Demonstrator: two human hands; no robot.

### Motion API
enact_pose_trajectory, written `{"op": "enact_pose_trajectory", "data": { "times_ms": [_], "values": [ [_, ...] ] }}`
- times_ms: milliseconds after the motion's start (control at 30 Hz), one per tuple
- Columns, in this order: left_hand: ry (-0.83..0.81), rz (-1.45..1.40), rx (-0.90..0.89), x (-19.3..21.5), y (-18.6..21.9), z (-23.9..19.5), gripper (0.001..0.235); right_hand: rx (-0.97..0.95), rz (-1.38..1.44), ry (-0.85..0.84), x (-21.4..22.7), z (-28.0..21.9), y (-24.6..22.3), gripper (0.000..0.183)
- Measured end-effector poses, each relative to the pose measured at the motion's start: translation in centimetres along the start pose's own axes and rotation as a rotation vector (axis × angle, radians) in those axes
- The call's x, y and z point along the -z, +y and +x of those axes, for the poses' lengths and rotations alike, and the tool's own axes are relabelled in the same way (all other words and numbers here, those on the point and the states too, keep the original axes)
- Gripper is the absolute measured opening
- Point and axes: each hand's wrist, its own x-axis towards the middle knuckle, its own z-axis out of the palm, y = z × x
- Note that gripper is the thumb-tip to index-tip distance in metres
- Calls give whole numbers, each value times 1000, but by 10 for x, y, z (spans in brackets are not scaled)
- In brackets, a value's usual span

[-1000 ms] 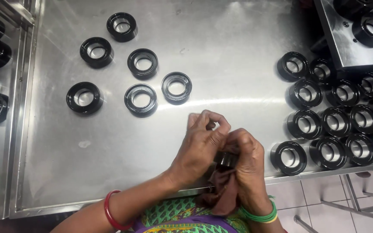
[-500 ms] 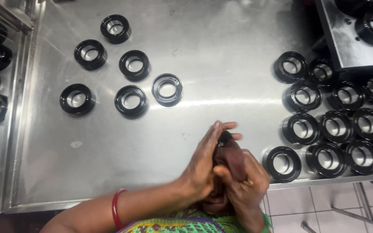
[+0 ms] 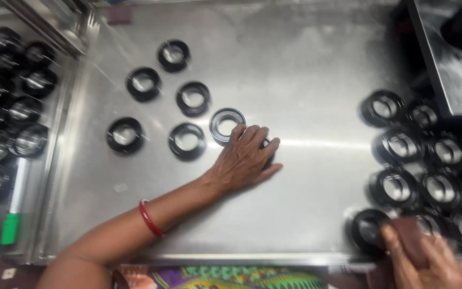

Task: Cleaning and inspecting black metal rings with a cloth and a marker at a workstation.

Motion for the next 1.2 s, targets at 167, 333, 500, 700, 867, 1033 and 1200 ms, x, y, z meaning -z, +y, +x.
{"op": "enact_pose_trajectory", "data": {
  "times_ms": [167,333,500,700,867,1033,1200],
  "values": [
    [-93,60,215,21,-36,-5,61,130,-250,-170,-71,2,49,52],
    [-187,53,335,34,-57,-30,59,191,-303,-374,-67,11,-72,50],
    [-40,70,191,26,-49,-63,30,179,258,-411,-66,14,-165,36],
    [-128,-160,-275,27,15,-60,43,-427,517,-121,-47,22,-155,26],
    [-32,-253,-8,24,34,-36,38,-25,434,-93,-44,14,-147,20],
    [-144,-1310,777,20,57,-18,45,345,386,-147,-62,7,-157,26],
    [52,-1969,1271,21,70,-4,37,114,345,-388,-49,-9,-162,20]
  ]
}}
